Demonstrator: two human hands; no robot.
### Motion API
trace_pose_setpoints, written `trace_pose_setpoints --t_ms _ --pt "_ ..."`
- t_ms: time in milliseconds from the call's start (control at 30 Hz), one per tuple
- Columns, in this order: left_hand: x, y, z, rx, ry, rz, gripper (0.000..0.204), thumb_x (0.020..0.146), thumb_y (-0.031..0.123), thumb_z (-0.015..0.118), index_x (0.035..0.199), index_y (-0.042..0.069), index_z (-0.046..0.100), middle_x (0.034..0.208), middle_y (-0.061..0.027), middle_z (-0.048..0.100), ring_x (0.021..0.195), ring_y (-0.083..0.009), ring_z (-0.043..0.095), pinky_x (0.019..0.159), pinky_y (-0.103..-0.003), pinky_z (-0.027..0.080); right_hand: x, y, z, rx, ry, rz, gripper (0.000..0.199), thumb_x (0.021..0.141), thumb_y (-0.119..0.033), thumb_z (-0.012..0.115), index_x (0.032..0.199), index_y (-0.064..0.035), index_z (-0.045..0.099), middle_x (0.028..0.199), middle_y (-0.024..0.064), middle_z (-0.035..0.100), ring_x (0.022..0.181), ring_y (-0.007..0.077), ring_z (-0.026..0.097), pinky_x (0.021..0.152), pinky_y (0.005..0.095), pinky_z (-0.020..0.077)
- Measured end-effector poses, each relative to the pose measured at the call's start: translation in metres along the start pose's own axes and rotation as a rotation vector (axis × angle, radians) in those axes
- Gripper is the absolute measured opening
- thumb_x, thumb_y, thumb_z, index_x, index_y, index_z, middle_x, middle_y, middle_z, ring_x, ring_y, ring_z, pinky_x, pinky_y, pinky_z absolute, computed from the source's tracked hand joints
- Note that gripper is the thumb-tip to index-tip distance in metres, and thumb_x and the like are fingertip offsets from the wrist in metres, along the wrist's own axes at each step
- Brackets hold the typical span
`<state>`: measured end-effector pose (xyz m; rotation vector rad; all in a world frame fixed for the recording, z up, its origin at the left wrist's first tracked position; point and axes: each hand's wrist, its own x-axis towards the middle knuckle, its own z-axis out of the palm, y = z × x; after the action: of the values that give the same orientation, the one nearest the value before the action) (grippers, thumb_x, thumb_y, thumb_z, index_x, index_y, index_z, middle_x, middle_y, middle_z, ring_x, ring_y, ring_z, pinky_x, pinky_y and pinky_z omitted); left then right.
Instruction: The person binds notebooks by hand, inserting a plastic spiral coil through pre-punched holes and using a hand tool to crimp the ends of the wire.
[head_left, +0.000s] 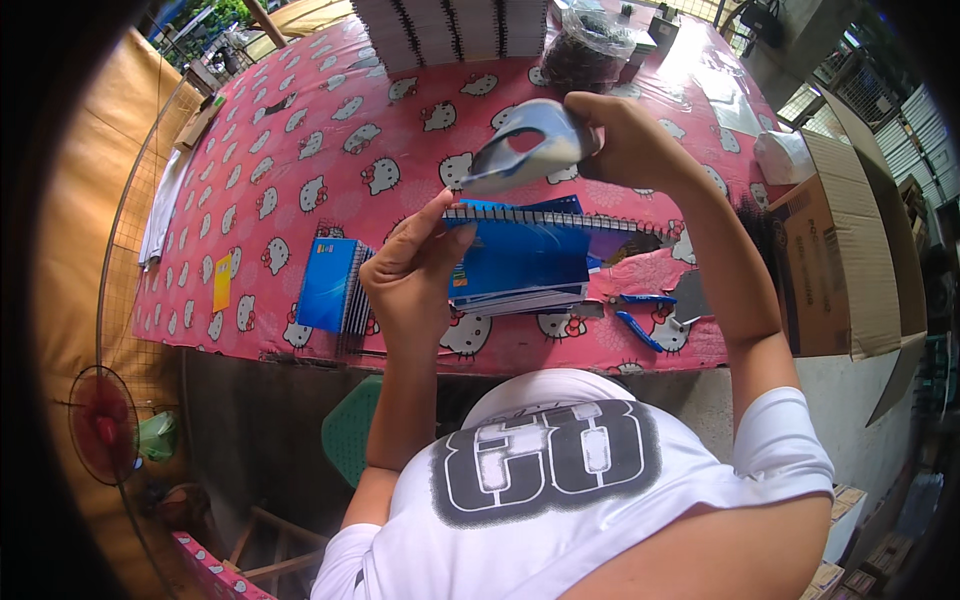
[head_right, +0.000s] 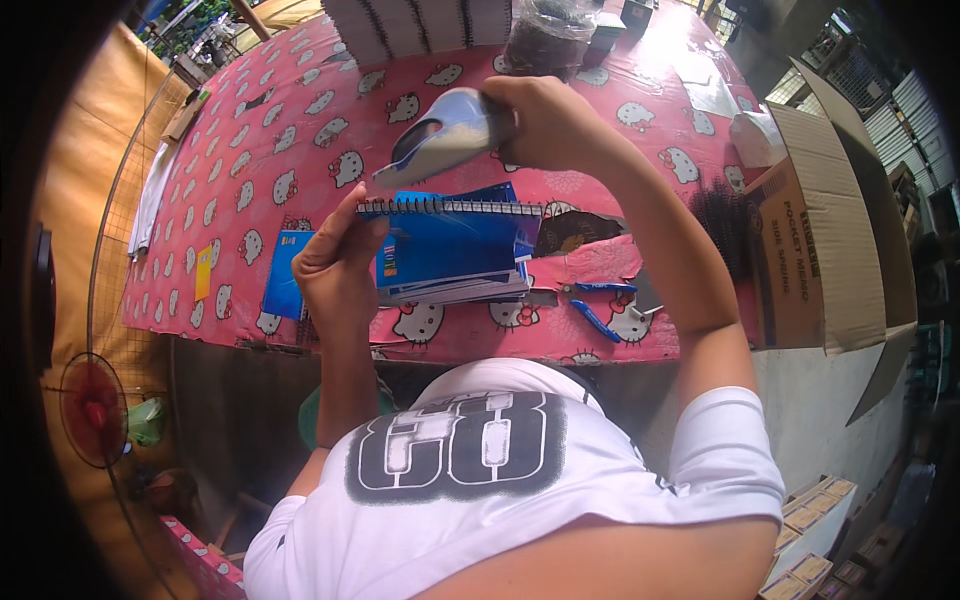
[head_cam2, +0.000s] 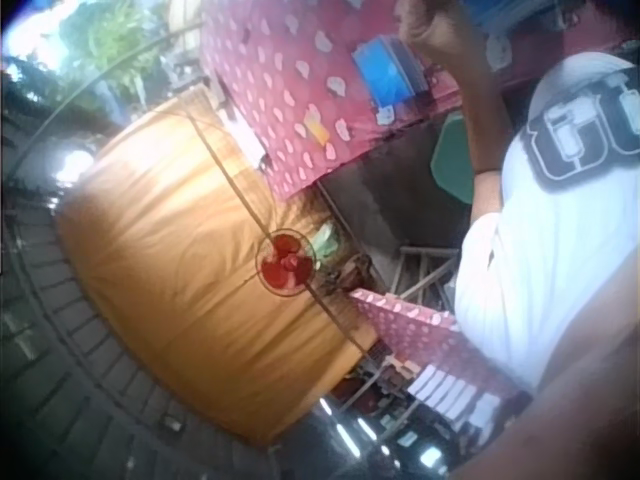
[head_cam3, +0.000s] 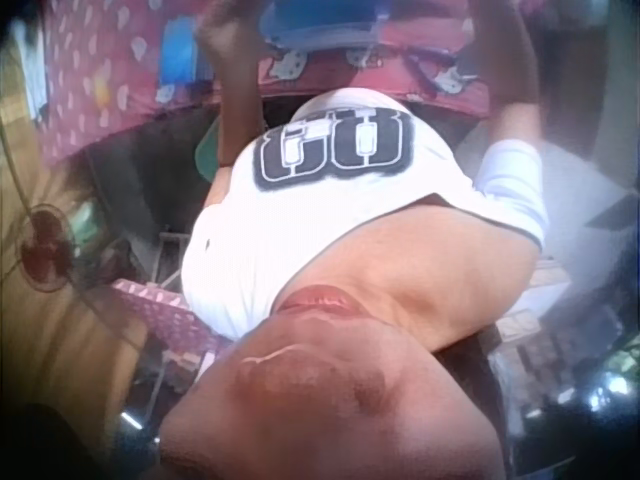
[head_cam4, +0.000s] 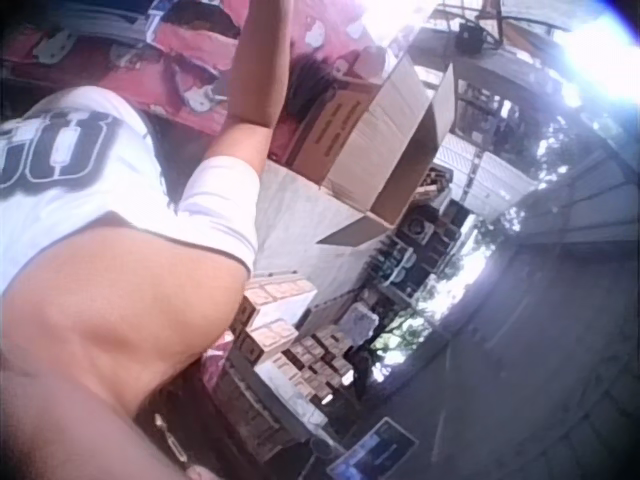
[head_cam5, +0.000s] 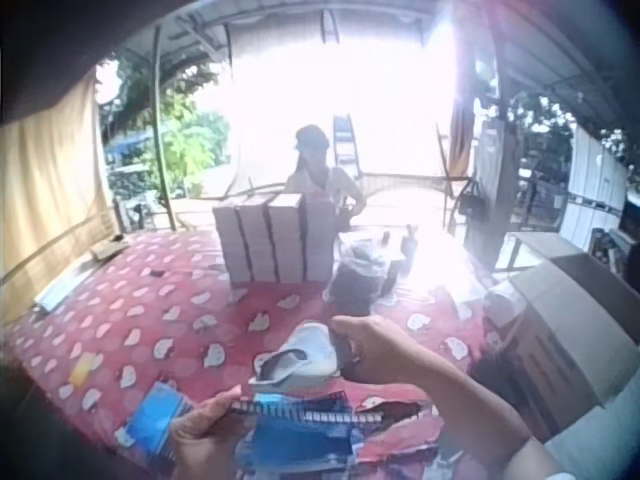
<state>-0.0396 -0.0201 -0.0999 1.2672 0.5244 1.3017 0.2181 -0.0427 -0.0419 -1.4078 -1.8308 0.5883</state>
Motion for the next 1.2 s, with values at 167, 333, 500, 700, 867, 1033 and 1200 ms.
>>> trace_pose_setpoints --t_ms 167,333,500,700,867,1033,1200 --pt "0.001 -0.001 -0.001 -0.047 -0.024 0.010 0.034 0.078 -0.010 0.069 0.111 -0.002 0.065 0.096 -0.0102 0.069 0.084 -0.0132 0.066 0.076 -0.025 0.054 -0.006 0.022 0.008 0.000 0.099 -0.012 0.040 0.062 -0.001 0.069 0.100 -0.0054 0.060 0.089 0.0151 0.067 0.081 0.0289 0.065 0.072 0.0361 0.0511" --pt "0.012 0.005 0.003 -0.167 -0.151 -0.034 0.029 0.075 -0.012 0.070 0.102 -0.003 0.062 0.100 -0.0134 0.066 0.091 -0.0167 0.065 0.080 -0.026 0.053 -0.057 0.113 0.024 -0.795 0.351 0.513 0.036 0.069 -0.011 0.070 0.102 -0.0075 0.056 0.101 0.0147 0.064 0.092 0.0355 0.063 0.074 0.0454 0.0512" --pt "0.016 0.025 0.011 0.051 -0.162 0.409 0.029 0.072 -0.005 0.077 0.095 0.002 0.060 0.099 -0.0138 0.065 0.091 -0.0207 0.065 0.080 -0.032 0.054 -0.141 0.140 0.058 -0.797 0.294 0.463 0.054 0.068 -0.019 0.078 0.115 -0.0052 0.055 0.117 0.0157 0.057 0.111 0.0348 0.055 0.089 0.0459 0.0453" --pt "-0.018 0.002 0.010 0.549 -0.428 0.725 0.029 0.070 -0.005 0.077 0.094 0.005 0.064 0.096 -0.0110 0.067 0.086 -0.0242 0.065 0.072 -0.033 0.054 -0.209 0.058 0.123 -0.735 0.161 0.227 0.054 0.072 -0.020 0.077 0.120 -0.0040 0.056 0.118 0.0185 0.055 0.110 0.0357 0.053 0.092 0.0441 0.0431" --pt "-0.029 0.001 0.026 0.515 -0.249 0.430 0.026 0.068 -0.006 0.078 0.090 0.001 0.066 0.094 -0.0115 0.066 0.082 -0.0221 0.065 0.066 -0.030 0.052 -0.223 0.045 0.112 -0.311 0.258 0.445 0.044 0.078 -0.015 0.072 0.118 -0.0033 0.058 0.111 0.0166 0.059 0.104 0.0320 0.057 0.086 0.0394 0.0471" --pt "-0.029 -0.001 0.027 0.561 -0.316 0.562 0.028 0.065 -0.009 0.079 0.088 -0.001 0.066 0.095 -0.0144 0.066 0.085 -0.0231 0.067 0.072 -0.031 0.055 -0.150 -0.069 0.070 -0.157 0.352 0.031 0.041 0.080 -0.011 0.071 0.117 -0.0020 0.058 0.103 0.0156 0.059 0.093 0.0303 0.060 0.078 0.0369 0.0501" --pt "-0.028 0.004 0.034 0.583 -0.316 0.597 0.028 0.064 -0.010 0.079 0.088 -0.002 0.066 0.094 -0.0151 0.066 0.084 -0.0242 0.067 0.072 -0.032 0.056 -0.130 -0.078 0.073 -0.199 0.318 -0.004 0.034 0.083 -0.012 0.070 0.114 -0.0024 0.061 0.102 0.0146 0.063 0.088 0.0265 0.063 0.077 0.0359 0.0515"
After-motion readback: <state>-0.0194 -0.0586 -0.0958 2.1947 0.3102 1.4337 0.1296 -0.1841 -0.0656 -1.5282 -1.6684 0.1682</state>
